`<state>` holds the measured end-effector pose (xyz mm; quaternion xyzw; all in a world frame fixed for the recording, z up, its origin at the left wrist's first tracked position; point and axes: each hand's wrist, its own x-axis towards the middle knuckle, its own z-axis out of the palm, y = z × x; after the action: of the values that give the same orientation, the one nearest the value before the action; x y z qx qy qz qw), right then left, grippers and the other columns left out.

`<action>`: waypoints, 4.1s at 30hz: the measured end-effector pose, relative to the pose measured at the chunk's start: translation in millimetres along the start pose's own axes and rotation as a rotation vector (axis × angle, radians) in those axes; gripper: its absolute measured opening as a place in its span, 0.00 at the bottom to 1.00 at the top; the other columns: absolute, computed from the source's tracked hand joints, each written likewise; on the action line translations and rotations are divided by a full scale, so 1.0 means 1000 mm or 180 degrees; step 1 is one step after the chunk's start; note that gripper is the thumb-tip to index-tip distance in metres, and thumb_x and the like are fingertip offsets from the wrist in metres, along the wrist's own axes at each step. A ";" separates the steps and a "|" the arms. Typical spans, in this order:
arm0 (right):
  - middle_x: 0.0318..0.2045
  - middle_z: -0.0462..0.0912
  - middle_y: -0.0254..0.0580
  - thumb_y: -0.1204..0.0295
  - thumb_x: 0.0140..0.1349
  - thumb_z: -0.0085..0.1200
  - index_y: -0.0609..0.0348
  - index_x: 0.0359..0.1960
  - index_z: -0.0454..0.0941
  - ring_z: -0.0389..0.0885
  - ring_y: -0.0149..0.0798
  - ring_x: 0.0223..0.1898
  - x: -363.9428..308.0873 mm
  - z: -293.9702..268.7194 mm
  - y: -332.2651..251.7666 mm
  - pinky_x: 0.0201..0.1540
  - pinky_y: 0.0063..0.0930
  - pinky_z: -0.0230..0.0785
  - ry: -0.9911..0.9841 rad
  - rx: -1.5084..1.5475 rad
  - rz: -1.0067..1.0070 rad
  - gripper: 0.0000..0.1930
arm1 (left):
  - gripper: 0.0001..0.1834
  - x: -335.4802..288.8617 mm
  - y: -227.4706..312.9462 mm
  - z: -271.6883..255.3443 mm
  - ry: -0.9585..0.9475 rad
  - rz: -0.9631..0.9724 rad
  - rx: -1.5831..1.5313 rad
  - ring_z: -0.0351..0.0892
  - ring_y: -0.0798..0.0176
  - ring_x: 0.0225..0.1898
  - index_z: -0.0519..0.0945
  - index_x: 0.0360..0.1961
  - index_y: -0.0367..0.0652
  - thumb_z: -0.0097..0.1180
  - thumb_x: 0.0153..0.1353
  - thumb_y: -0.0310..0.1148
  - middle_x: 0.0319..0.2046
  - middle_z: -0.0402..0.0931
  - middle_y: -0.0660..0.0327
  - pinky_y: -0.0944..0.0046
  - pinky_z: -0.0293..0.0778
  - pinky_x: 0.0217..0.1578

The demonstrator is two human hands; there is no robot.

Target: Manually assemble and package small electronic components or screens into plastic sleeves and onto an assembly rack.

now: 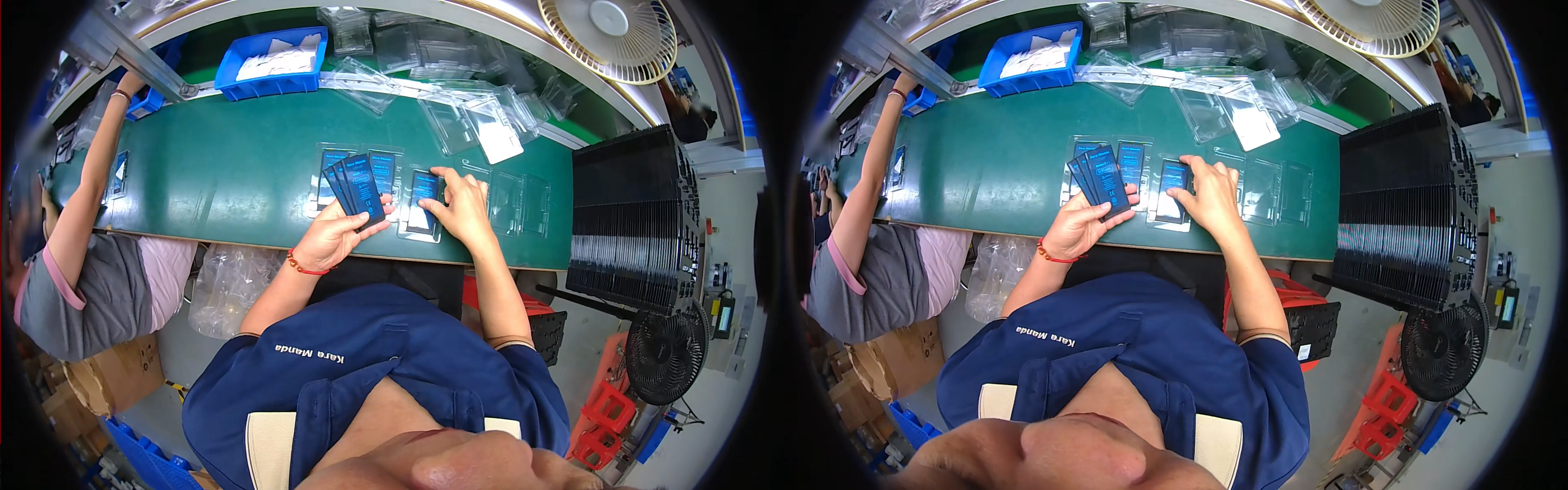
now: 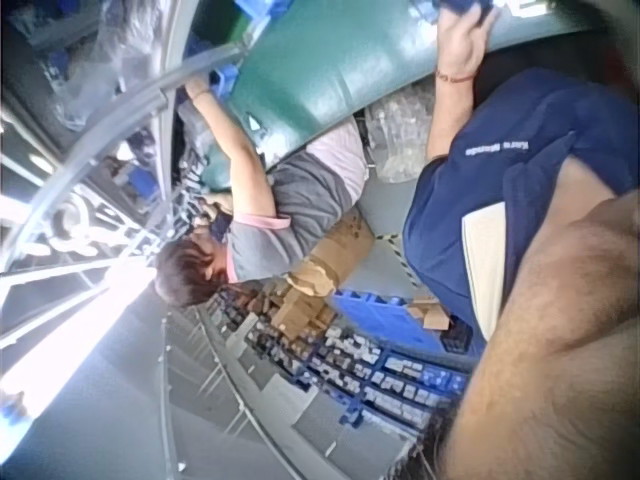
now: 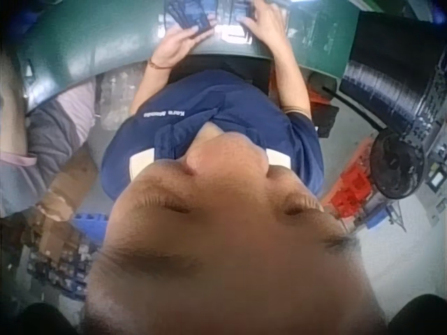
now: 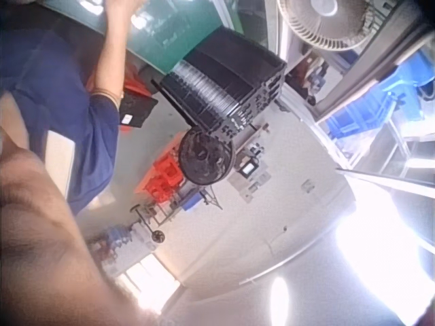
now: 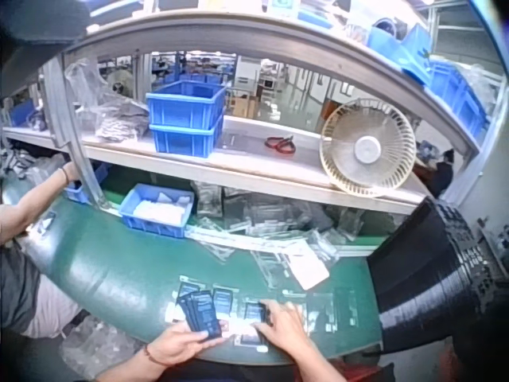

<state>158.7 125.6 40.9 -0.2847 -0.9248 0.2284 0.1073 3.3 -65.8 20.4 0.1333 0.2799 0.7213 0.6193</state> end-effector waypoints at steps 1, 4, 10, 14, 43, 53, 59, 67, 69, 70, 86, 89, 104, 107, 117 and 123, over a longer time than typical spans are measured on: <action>0.20 0.74 0.32 0.62 0.45 0.68 0.54 0.48 0.75 0.71 0.37 0.33 -0.002 0.002 -0.001 0.43 0.33 0.54 0.0014 -0.0006 0.0017 0.27 | 0.22 0.002 0.000 0.003 -0.0018 -0.0014 0.0003 0.70 0.56 0.58 0.65 0.60 0.39 0.49 0.64 0.24 0.56 0.70 0.54 0.51 0.70 0.57; 0.20 0.73 0.30 0.65 0.49 0.67 0.58 0.52 0.74 0.71 0.29 0.27 -0.006 0.009 0.000 0.40 0.24 0.62 0.0683 0.0723 -0.0018 0.27 | 0.22 0.011 -0.009 0.015 0.0309 -0.0056 0.0498 0.75 0.59 0.52 0.68 0.58 0.39 0.52 0.62 0.22 0.51 0.74 0.55 0.56 0.77 0.51; 0.21 0.65 0.25 0.79 0.53 0.60 0.57 0.61 0.64 0.62 0.19 0.24 -0.014 0.006 -0.002 0.27 0.16 0.57 0.0585 0.2951 0.0280 0.31 | 0.23 0.025 -0.035 0.027 0.0487 -0.0276 0.1060 0.81 0.64 0.40 0.71 0.55 0.41 0.59 0.57 0.22 0.43 0.79 0.59 0.64 0.83 0.36; 0.20 0.68 0.26 0.77 0.52 0.62 0.55 0.55 0.72 0.65 0.22 0.24 -0.013 -0.021 0.057 0.30 0.19 0.60 0.0716 0.1601 0.0775 0.26 | 0.30 0.025 -0.026 0.029 0.0248 -0.0512 0.0507 0.77 0.57 0.51 0.61 0.63 0.42 0.55 0.60 0.20 0.50 0.75 0.53 0.61 0.79 0.47; 0.32 0.75 0.38 0.68 0.55 0.62 0.57 0.50 0.75 0.74 0.32 0.36 -0.048 -0.019 0.041 0.41 0.28 0.66 0.1209 0.1268 0.0233 0.21 | 0.41 0.056 -0.053 0.046 0.0098 -0.0530 0.1672 0.81 0.57 0.43 0.46 0.69 0.45 0.54 0.60 0.19 0.48 0.75 0.49 0.65 0.82 0.35; 0.26 0.83 0.46 0.72 0.59 0.55 0.62 0.38 0.77 0.81 0.35 0.27 -0.062 -0.082 0.166 0.33 0.30 0.72 0.1869 0.0511 0.1427 0.08 | 0.42 0.040 -0.047 0.049 -0.0635 0.1855 0.5624 0.59 0.42 0.65 0.58 0.68 0.51 0.65 0.53 0.42 0.62 0.61 0.46 0.41 0.56 0.61; 0.33 0.74 0.37 0.69 0.55 0.60 0.53 0.40 0.76 0.74 0.40 0.38 -0.063 -0.034 0.160 0.44 0.38 0.62 0.1870 -0.0254 0.1111 0.11 | 0.41 0.043 -0.055 0.035 0.0560 0.1316 0.7044 0.38 0.37 0.70 0.67 0.63 0.54 0.55 0.51 0.63 0.68 0.48 0.44 0.22 0.35 0.59; 0.41 0.74 0.44 0.73 0.57 0.54 0.55 0.42 0.75 0.72 0.48 0.47 -0.046 0.006 0.081 0.46 0.44 0.61 0.1933 -0.0648 0.0768 0.11 | 0.42 0.028 -0.013 -0.007 0.1201 0.1433 0.7087 0.42 0.38 0.70 0.68 0.62 0.53 0.54 0.51 0.65 0.67 0.50 0.43 0.22 0.34 0.58; 0.40 0.73 0.44 0.73 0.57 0.54 0.55 0.42 0.75 0.72 0.48 0.46 -0.041 0.014 0.066 0.46 0.43 0.61 0.1927 -0.0744 0.0766 0.11 | 0.40 0.025 -0.002 -0.017 0.1094 0.1491 0.7033 0.43 0.38 0.69 0.69 0.62 0.53 0.54 0.52 0.64 0.66 0.51 0.43 0.22 0.34 0.59; 0.40 0.73 0.44 0.73 0.57 0.54 0.55 0.42 0.75 0.72 0.48 0.46 -0.035 0.020 0.058 0.46 0.43 0.61 0.1926 -0.0661 0.0619 0.11 | 0.39 0.021 0.005 -0.022 0.1139 0.1491 0.6997 0.44 0.38 0.69 0.69 0.62 0.53 0.53 0.53 0.64 0.66 0.51 0.43 0.22 0.34 0.59; 0.39 0.72 0.43 0.71 0.58 0.52 0.55 0.42 0.74 0.72 0.46 0.43 -0.012 0.035 0.026 0.43 0.41 0.60 0.1820 -0.0886 0.0793 0.10 | 0.23 0.130 0.256 -0.098 0.1032 0.1449 0.6810 0.74 0.47 0.50 0.78 0.49 0.39 0.60 0.48 0.29 0.44 0.78 0.50 0.56 0.68 0.54; 0.39 0.73 0.42 0.71 0.59 0.52 0.55 0.42 0.74 0.72 0.46 0.43 -0.011 0.035 0.026 0.43 0.40 0.60 0.1816 -0.0811 0.0776 0.10 | 0.28 0.160 0.269 -0.115 0.0364 0.0719 0.6521 0.73 0.47 0.53 0.78 0.51 0.41 0.60 0.43 0.29 0.46 0.78 0.50 0.59 0.66 0.57; 0.39 0.73 0.42 0.70 0.58 0.52 0.55 0.41 0.74 0.72 0.46 0.44 -0.009 0.033 0.026 0.43 0.41 0.59 0.1851 -0.0737 0.0778 0.10 | 0.15 0.143 0.279 -0.116 0.1262 0.1230 0.6326 0.81 0.50 0.38 0.82 0.41 0.39 0.61 0.51 0.30 0.37 0.81 0.49 0.59 0.75 0.41; 0.39 0.73 0.43 0.70 0.58 0.53 0.55 0.42 0.74 0.71 0.46 0.44 -0.011 0.033 0.027 0.44 0.41 0.59 0.1828 -0.0739 0.0789 0.10 | 0.21 0.147 0.280 -0.127 0.1146 0.1242 0.6235 0.80 0.48 0.42 0.79 0.46 0.38 0.59 0.48 0.30 0.41 0.80 0.47 0.59 0.75 0.46; 0.27 0.71 0.39 0.56 0.66 0.49 0.56 0.29 0.68 0.72 0.38 0.31 -0.012 -0.097 -0.078 0.48 0.42 0.64 0.1424 0.4359 -0.1305 0.16 | 0.23 0.159 0.276 -0.124 0.1012 0.0798 0.6810 0.80 0.46 0.43 0.81 0.44 0.40 0.56 0.42 0.29 0.40 0.80 0.46 0.57 0.74 0.48; 0.12 0.70 0.31 0.55 0.67 0.48 0.50 0.16 0.66 0.71 0.30 0.16 -0.082 -0.181 -0.072 0.39 0.35 0.67 0.0908 0.5299 -0.3245 0.22 | 0.16 0.153 0.280 -0.123 0.1018 0.1244 0.6942 0.81 0.50 0.34 0.83 0.38 0.43 0.56 0.45 0.29 0.32 0.81 0.49 0.59 0.76 0.38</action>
<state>250.8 90.8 227.8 0.2895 -0.4593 0.6963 0.4696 -322.4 31.6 56.4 0.5523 0.8131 0.1838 0.0041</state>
